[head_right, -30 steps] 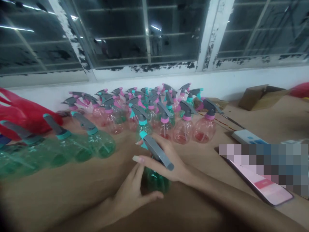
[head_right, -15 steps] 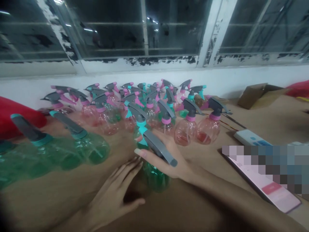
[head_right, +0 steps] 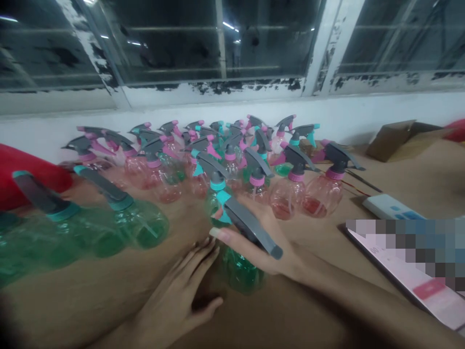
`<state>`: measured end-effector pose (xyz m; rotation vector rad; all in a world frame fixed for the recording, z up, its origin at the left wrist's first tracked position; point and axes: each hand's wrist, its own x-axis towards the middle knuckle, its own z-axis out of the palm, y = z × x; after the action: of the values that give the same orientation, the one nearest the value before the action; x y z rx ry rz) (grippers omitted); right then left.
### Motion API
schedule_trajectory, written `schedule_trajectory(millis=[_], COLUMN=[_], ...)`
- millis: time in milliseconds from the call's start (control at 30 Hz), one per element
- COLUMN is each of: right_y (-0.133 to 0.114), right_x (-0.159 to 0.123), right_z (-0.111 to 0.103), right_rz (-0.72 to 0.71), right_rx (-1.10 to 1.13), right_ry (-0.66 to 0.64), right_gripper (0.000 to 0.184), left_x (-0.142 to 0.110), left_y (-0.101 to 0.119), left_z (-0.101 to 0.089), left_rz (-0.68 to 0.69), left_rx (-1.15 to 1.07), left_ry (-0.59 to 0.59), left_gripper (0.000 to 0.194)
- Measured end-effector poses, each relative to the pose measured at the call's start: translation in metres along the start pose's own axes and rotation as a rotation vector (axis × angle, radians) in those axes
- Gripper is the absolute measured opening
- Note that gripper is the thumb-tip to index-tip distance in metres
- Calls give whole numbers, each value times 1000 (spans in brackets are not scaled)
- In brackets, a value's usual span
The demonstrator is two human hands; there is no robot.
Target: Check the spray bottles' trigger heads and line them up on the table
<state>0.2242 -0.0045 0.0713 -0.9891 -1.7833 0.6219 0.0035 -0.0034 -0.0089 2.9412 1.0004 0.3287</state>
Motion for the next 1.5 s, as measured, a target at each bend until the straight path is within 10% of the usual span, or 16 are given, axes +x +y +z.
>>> schedule_trajectory(millis=[1500], right_y=[4], right_x=[-1], right_z=[1], right_rz=[-34], right_rx=[10], right_ry=[52], right_gripper=[19], left_x=[2], left_y=[0], left_z=[-5], left_rz=[53], left_rx=[47], left_ry=[-1], left_gripper=[60])
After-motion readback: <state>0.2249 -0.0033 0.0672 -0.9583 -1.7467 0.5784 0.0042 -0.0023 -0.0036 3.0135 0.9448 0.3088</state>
